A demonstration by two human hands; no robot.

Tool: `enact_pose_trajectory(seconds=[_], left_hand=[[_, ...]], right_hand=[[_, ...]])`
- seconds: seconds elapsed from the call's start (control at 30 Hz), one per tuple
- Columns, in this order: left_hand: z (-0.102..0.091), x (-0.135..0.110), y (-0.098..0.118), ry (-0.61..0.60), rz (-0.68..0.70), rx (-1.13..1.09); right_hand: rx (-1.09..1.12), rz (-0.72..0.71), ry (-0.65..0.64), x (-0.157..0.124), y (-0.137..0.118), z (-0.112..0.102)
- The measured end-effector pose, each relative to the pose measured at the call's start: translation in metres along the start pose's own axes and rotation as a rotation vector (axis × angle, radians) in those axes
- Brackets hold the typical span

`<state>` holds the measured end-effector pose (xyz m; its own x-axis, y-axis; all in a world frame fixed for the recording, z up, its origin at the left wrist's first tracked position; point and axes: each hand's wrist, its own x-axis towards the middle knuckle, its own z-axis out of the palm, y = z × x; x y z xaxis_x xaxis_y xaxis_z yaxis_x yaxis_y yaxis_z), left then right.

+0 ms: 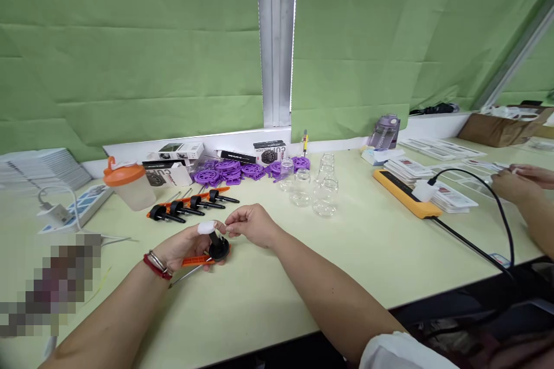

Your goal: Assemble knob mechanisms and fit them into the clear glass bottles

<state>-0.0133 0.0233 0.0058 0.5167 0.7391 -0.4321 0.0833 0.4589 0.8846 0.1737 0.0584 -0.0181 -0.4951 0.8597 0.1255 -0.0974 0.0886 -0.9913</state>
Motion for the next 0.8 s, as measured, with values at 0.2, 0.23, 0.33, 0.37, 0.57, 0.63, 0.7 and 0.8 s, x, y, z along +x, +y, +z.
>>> enact_pose_trajectory(seconds=[0.2,0.23,0.33,0.37,0.57,0.63,0.7,0.8], left_hand=[[-0.0033,0.0029,-0.0039,-0.008,0.010,-0.005],[-0.0039,0.0034,-0.0045,-0.010,0.011,-0.004],[-0.0041,0.0043,-0.0051,-0.014,0.012,0.002],[-0.0036,0.0042,-0.0049,-0.014,0.016,0.006],[0.0008,0.0026,-0.0021,0.020,0.038,0.027],[0.0016,0.0023,-0.0015,0.015,0.036,0.030],[0.0021,0.0020,-0.0010,0.014,0.037,0.039],[0.0030,0.0014,-0.0003,0.021,0.034,0.053]], right_hand=[[-0.021,-0.004,-0.017,-0.0054,-0.0073,0.0075],[-0.029,0.007,-0.025,-0.0055,-0.0071,0.0076],[-0.032,0.018,-0.056,-0.0046,-0.0058,0.0079],[-0.026,0.011,-0.064,-0.0041,-0.0052,0.0084],[-0.099,-0.066,-0.100,-0.0009,-0.0056,0.0121],[-0.115,-0.069,-0.120,-0.0010,-0.0077,0.0118],[-0.113,-0.067,-0.142,-0.0013,-0.0100,0.0107],[-0.119,-0.079,-0.174,-0.0013,-0.0121,0.0091]])
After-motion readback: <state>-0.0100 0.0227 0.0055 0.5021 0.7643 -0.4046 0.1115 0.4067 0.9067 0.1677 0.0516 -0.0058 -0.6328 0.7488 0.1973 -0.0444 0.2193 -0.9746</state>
